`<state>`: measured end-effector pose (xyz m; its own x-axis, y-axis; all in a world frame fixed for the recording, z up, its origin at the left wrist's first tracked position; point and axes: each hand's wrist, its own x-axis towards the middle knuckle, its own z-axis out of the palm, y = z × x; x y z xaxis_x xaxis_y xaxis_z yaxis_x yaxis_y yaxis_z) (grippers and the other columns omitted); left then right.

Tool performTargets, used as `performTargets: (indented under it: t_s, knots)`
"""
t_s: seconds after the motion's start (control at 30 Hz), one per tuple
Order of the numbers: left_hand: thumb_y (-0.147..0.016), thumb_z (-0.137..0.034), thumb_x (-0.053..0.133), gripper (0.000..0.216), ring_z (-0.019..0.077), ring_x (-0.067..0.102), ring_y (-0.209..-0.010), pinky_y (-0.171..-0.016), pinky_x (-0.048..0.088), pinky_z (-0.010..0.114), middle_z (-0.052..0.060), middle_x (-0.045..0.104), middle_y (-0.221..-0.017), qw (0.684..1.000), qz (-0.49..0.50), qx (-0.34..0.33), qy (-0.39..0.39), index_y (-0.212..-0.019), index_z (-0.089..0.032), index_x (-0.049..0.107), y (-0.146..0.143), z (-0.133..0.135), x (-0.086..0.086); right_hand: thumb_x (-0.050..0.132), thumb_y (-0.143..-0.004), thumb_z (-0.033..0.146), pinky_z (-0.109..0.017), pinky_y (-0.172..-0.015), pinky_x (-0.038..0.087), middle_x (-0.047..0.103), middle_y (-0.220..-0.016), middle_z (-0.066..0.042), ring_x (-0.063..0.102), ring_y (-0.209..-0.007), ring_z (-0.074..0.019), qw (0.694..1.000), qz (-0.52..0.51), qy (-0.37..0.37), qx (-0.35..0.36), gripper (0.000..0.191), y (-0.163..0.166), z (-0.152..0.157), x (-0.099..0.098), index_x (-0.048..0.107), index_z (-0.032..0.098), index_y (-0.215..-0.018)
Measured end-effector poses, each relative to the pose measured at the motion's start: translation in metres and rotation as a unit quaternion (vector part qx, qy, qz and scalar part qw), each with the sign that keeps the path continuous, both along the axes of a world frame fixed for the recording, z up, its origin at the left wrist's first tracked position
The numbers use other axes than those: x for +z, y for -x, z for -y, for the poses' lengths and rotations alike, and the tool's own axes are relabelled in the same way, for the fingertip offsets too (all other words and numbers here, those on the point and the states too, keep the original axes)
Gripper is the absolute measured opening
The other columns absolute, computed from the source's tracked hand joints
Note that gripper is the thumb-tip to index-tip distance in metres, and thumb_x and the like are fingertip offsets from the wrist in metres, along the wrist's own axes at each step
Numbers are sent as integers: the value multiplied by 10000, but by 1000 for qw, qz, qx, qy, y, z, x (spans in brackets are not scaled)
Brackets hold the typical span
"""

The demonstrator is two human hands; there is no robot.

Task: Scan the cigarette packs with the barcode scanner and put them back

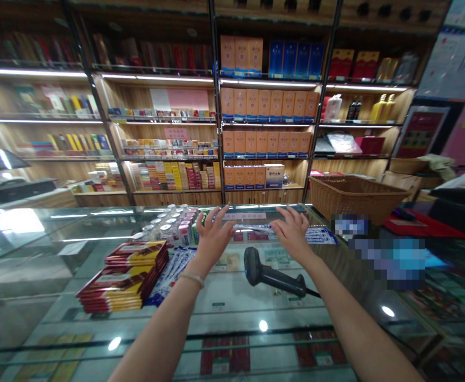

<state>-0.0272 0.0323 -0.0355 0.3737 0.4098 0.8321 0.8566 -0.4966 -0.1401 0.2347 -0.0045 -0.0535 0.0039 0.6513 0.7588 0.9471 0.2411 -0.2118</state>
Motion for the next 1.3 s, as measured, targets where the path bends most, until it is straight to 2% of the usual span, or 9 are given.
performTargets:
  t_s: [0.2,0.33,0.43,0.57,0.7,1.0,1.2,1.3]
  knots:
    - [-972,-358,585,169,293,428,-1446,-1237,106,593,18,568,-1524,1000,-5,-13,14,-877,-292,708,1,-1,0,443,-1042,370,-586,-1177,173,589,-1484,-9,367,-1447,-285,1000,-2,-22,8,350,-2,3,3,785,344,-969]
    - [-972,-345,585,170,298,423,-1452,-1224,126,609,13,555,-1538,1000,-10,-10,19,-860,-286,699,1,0,2,573,-990,434,-587,-1192,144,569,-1505,-26,373,-1447,-298,999,8,-37,18,226,0,8,6,776,349,-1039]
    - [-970,-355,592,176,309,428,-1446,-1212,139,624,14,556,-1538,1000,-18,-6,21,-850,-281,697,1,1,3,660,-938,461,-586,-1198,133,559,-1514,-31,374,-1446,-309,998,21,-47,24,200,1,10,7,764,352,-1070]
    - [-954,-362,618,174,313,440,-1436,-1220,130,624,13,576,-1517,999,-18,-8,28,-828,-281,708,-1,2,3,657,-943,403,-580,-1189,146,577,-1491,-18,371,-1445,-305,998,22,-49,15,132,1,8,5,767,337,-975]
    - [-950,-364,620,172,320,444,-1432,-1215,153,630,22,580,-1512,999,-16,-7,38,-836,-283,719,-2,3,2,626,-960,372,-585,-1172,171,585,-1477,-11,368,-1438,-306,999,8,-45,15,159,1,4,3,768,326,-905]
    - [-950,-371,625,144,326,435,-1437,-1222,156,613,36,546,-1541,998,6,-4,57,-1030,-325,736,-3,9,7,586,-974,368,-573,-1161,213,582,-1478,-23,375,-1434,-311,998,-35,-27,40,214,4,3,4,773,310,-889]
    - [-918,-453,671,352,329,421,-1455,-1251,84,610,72,522,-1561,999,-21,-34,12,-1258,-362,674,-6,13,4,588,-965,380,-579,-1155,233,560,-1501,-17,362,-1442,-314,997,-58,3,48,218,7,5,5,771,306,-872]
    - [-901,-434,701,351,324,431,-1448,-1259,40,609,62,541,-1546,998,-42,-47,-9,-1246,-371,675,-9,13,1,597,-960,379,-584,-1165,220,556,-1508,-16,349,-1455,-313,995,-73,22,57,212,11,7,6,773,306,-866]
